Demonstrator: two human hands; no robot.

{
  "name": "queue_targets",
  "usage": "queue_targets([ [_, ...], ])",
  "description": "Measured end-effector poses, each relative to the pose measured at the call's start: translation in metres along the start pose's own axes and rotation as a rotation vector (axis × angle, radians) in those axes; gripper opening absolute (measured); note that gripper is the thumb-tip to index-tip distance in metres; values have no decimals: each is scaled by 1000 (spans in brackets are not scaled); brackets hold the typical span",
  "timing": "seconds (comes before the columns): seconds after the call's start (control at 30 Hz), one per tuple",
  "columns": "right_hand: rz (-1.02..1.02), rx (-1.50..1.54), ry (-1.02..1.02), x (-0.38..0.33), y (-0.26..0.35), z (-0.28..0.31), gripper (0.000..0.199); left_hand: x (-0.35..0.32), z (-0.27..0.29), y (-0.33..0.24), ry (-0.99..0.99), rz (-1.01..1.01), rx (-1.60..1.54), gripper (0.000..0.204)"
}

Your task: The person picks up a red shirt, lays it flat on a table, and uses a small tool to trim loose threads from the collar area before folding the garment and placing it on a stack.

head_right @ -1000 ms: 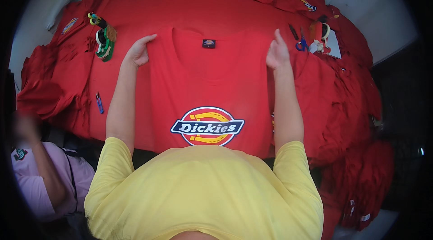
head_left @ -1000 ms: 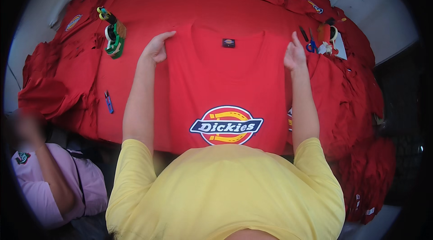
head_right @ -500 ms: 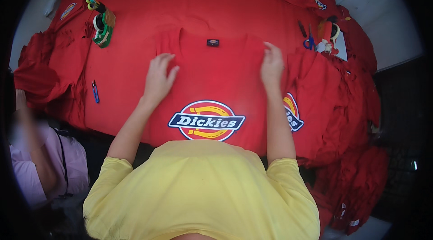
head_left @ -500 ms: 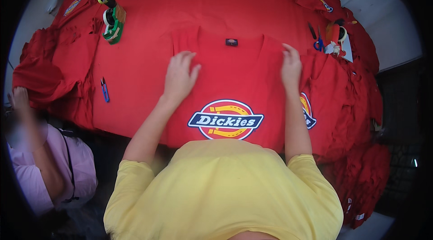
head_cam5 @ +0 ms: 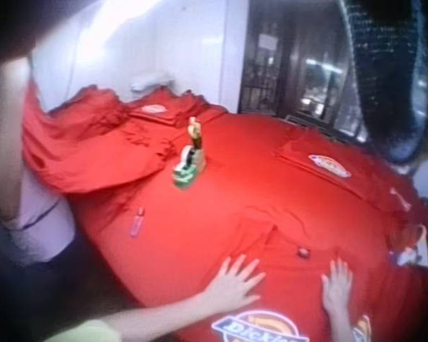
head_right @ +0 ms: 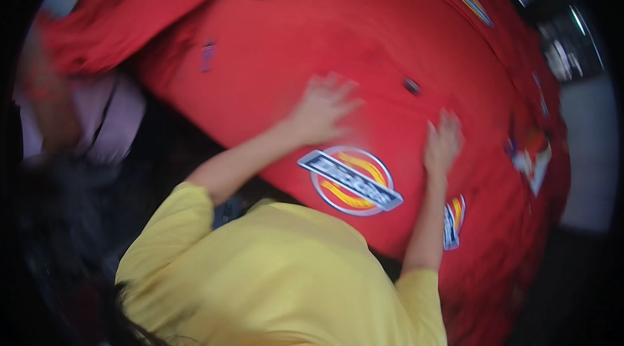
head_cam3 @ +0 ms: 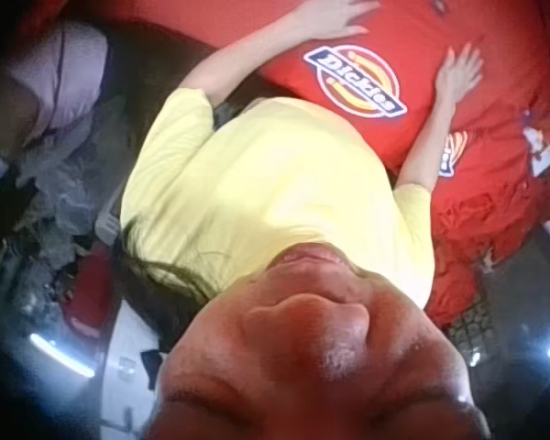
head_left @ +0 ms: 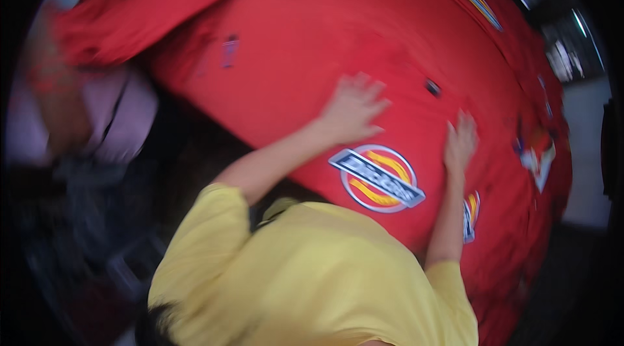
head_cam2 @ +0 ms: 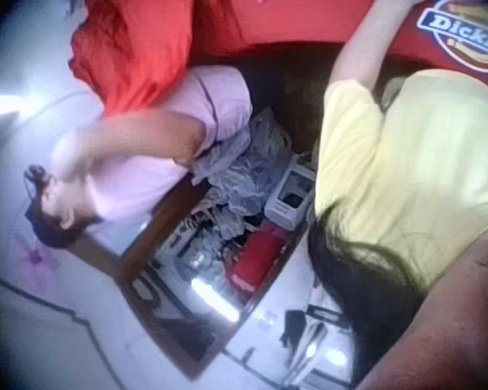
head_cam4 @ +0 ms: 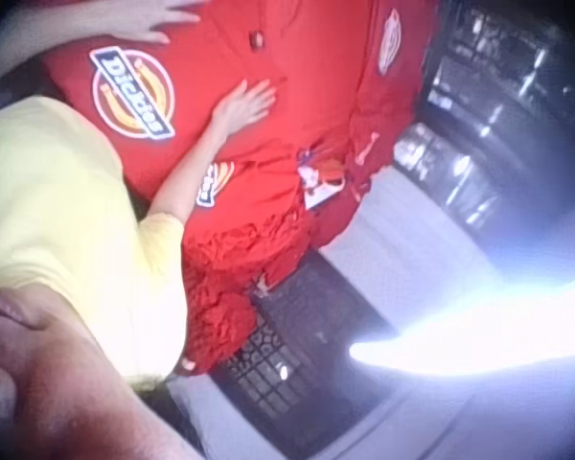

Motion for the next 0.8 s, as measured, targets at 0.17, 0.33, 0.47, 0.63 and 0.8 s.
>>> queue_targets([
  [0.17,-13,-53,78,-3,-15,-19,54,5,-39,-9,-84,-23,-124,71],
  [0.33,-56,-49,111,2,-38,-32,57,2,-46,-9,-61,-34,-208,77],
  [0.47,3,-54,118,7,-22,-22,56,-1,-52,-8,-168,18,-212,81],
  [0.63,239,-262,-211,-11,6,9,40,3,-58,-8,-217,-3,-145,81],
  [0.8,553,-509,-521,-19,18,17,37,4,-58,-8,-127,-21,-172,75],
])
Point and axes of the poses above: each hand's wrist, its own x-axis towards the middle knuckle, its own z-axis out of the back of the hand, y = z × x, the point moved 6 cm from there along x, towards the middle knuckle, and after that the axes turned 1 degree about y, right-handed, at the moved point
